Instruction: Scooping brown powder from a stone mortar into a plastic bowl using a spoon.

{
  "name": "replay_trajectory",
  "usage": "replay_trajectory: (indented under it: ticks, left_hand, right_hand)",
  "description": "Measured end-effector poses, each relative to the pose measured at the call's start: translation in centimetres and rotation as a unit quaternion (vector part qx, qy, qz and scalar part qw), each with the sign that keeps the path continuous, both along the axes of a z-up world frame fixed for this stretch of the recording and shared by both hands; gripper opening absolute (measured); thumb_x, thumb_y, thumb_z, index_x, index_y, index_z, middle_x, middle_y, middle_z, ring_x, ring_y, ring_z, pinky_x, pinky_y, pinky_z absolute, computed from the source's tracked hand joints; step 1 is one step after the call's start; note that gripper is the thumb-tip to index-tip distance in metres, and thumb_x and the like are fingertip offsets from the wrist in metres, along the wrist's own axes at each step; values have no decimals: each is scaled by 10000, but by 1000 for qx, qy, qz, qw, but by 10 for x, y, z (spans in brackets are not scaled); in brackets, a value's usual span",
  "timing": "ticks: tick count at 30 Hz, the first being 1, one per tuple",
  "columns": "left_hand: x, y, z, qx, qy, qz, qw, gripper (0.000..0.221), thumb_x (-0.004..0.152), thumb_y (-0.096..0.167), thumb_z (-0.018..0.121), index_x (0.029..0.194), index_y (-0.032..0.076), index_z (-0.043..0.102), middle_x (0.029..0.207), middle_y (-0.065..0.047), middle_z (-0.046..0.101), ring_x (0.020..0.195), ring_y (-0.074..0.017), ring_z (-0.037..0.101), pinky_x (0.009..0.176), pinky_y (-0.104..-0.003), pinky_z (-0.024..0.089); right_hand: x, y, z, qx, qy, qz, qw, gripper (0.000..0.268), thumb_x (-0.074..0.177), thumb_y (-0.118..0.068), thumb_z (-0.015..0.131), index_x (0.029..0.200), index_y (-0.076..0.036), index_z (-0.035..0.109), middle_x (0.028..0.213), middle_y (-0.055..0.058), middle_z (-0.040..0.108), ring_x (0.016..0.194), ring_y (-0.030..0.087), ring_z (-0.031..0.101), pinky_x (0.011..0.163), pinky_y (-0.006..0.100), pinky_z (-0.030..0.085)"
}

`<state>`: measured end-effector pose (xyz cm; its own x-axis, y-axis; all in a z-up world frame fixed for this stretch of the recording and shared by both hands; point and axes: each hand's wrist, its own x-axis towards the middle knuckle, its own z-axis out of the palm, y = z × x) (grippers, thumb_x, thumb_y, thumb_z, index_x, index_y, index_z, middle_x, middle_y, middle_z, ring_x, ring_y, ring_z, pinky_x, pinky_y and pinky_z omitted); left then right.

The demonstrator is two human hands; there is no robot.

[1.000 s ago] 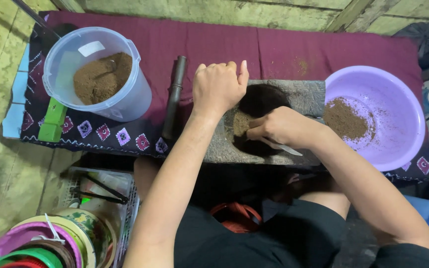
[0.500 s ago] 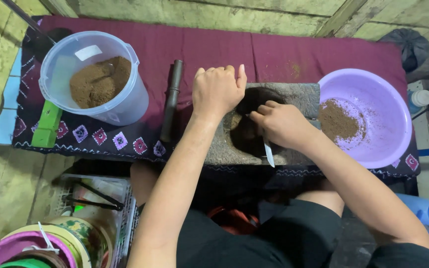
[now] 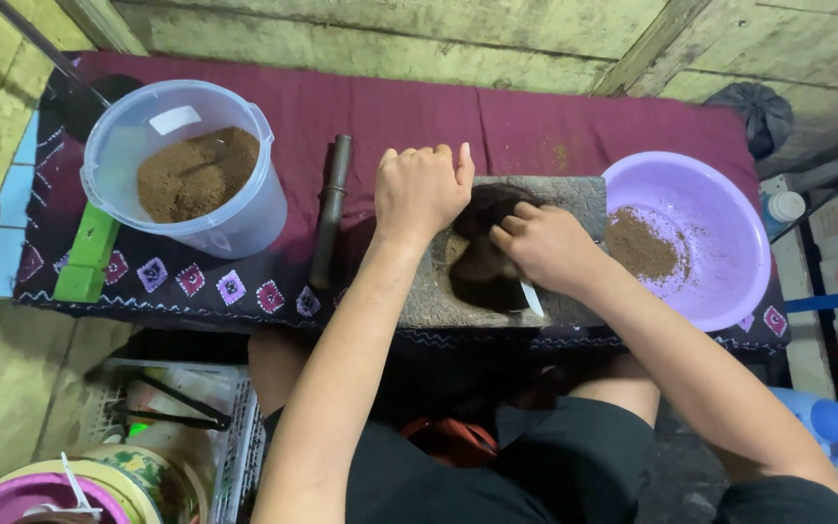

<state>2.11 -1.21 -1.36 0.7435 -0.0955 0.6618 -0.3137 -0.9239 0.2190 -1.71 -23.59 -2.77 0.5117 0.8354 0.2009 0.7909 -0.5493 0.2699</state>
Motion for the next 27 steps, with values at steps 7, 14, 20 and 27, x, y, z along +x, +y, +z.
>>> replay_trajectory:
  ticks: [7,14,20,27]
  left_hand:
    - [0,0,0,-5,-3,-2,1000,556,1016,442,400,708,100,712,603,-101,686,631,-336,729,706,-480,498]
    - [0,2,-2,10,-9,2,1000,531,1011,433,418,705,109,708,598,-95,682,624,-330,729,696,-476,496]
    - [-2,2,0,8,-9,-3,1000,525,1008,427,423,704,107,705,596,-93,676,617,-330,725,688,-475,492]
    - [-3,3,0,6,-15,-3,1000,518,1008,422,433,700,105,703,593,-94,674,615,-328,725,683,-476,495]
  right_hand:
    - [-25,3,51,-61,120,-11,991,98,828,-173,627,749,-156,682,663,13,662,732,232,674,562,339,547]
    - [-25,6,28,-51,64,-89,993,95,815,-236,661,855,-162,705,733,-17,698,718,190,704,514,308,537]
    - [-36,19,52,-112,173,-162,965,58,741,-126,687,698,-135,724,631,40,698,622,266,715,506,354,555]
    - [-34,27,69,-108,237,-223,939,145,777,-205,714,800,-79,784,714,90,744,672,289,758,538,374,580]
